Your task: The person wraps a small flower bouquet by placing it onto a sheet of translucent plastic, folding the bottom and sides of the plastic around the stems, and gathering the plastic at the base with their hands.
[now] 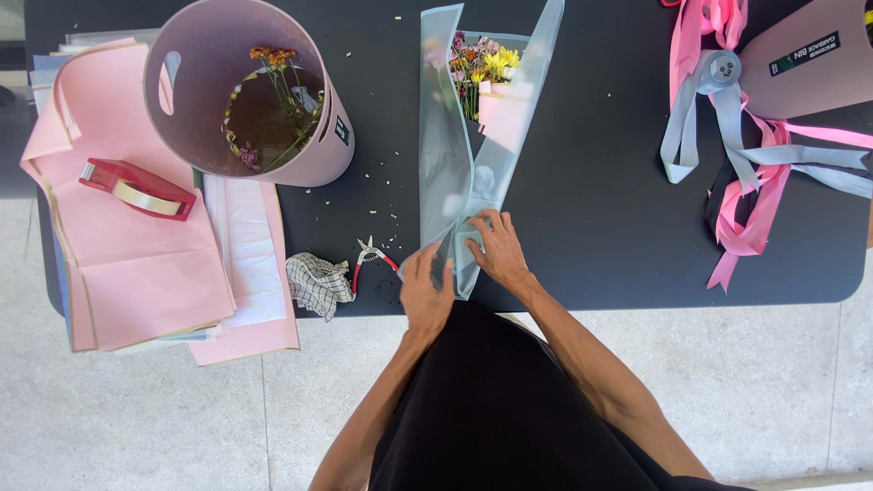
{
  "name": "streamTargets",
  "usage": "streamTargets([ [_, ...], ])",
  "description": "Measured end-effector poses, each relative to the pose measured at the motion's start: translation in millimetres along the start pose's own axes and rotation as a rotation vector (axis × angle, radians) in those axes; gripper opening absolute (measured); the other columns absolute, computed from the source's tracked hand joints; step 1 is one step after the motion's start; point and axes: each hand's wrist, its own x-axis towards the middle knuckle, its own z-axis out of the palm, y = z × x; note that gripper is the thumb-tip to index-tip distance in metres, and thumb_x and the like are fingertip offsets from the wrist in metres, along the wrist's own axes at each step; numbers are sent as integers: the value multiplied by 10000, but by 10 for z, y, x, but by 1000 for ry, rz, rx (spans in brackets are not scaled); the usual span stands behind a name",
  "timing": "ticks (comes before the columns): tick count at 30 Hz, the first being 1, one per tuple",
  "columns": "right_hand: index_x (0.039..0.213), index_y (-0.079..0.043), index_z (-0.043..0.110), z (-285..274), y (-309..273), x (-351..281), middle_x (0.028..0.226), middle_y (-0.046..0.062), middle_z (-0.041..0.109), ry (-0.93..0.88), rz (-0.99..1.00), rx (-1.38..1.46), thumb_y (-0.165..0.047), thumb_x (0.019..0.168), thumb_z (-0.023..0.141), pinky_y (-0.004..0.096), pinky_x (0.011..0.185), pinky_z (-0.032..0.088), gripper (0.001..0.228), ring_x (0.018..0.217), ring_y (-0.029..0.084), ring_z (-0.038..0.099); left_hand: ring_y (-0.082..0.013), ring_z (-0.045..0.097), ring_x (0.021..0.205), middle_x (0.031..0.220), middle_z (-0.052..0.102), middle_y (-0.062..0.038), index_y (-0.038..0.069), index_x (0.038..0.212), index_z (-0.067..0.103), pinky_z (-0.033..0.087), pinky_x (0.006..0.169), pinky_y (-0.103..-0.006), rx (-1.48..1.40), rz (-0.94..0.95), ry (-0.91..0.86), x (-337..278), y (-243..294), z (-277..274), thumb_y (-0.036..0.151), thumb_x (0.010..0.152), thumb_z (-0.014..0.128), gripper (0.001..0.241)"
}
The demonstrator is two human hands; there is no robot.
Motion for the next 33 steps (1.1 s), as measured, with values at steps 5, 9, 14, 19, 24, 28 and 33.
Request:
streamTargets([
  [5, 1342, -201, 715, 102, 126, 108, 1270, 7, 549, -63, -110, -108, -313, 1020, 838, 414, 942, 595, 362, 1172, 260, 561, -297, 569, 1159, 1317, 585, -82, 166, 1507, 644, 465, 938, -453, 276, 96, 312, 190, -531, -36, 541, 1017, 844, 649],
  [9, 1325, -183, 758, 237, 184, 204, 1254, 4, 557, -117, -223, -194, -287, 1040, 812, 399, 946, 582, 308, 1184, 251, 536, -205, 569, 1141, 1058, 708, 68, 275, 1036, 841, 413, 935, -444, 384, 0, 140, 249, -1151, 148, 498, 1022, 839, 224],
  [14, 1327, -232, 785, 147, 31, 215, 1269, -11, 558, -175, -307, -277, -346, 1042, 787, 412, 984, 552, 307, 1189, 252, 510, -370, 709, 1015, 1027, 757, -82, 148, 1005, 784, 536, 825, -522, 205, -139, 280, 204, -1144, -52, 383, 1046, 833, 244],
  [19, 1370, -242, 769, 112, -94, 155, 1322, -7, 559, -174, -395, -391, -430, 1017, 793, 408, 991, 468, 401, 1196, 252, 489, -376, 815, 755, 797, 812, -117, 150, 984, 776, 592, 632, -488, -24, -334, 364, -29, -1538, -159, 391, 1078, 825, 264],
  [24, 1483, -209, 702, 297, -93, 91, 1328, 10, 586, -192, -398, -430, -382, 1029, 793, 422, 1031, 409, 495, 1240, 256, 494, -278, 837, 680, 871, 850, -206, -17, 1076, 827, 685, 438, -331, -446, -559, 339, -143, -1586, -309, 188, 1044, 859, 210],
  [28, 1497, -212, 654, 440, -61, 36, 1329, 17, 602, -210, -385, -392, -331, 1036, 790, 431, 1072, 417, 495, 1267, 257, 511, -295, 834, 669, 864, 846, -215, -36, 1078, 838, 709, 432, -354, -514, -564, 363, -105, -1776, -228, 161, 1031, 874, 205],
  [33, 1182, -185, 705, 679, 78, -67, 1111, 31, 646, -94, -420, -339, -319, 1071, 778, 443, 1146, 428, 188, 1277, 259, 590, -242, 833, 665, 875, 853, -201, 5, 1029, 846, 714, 465, -318, -559, -662, 429, -108, -1817, -209, 137, 951, 940, 179],
])
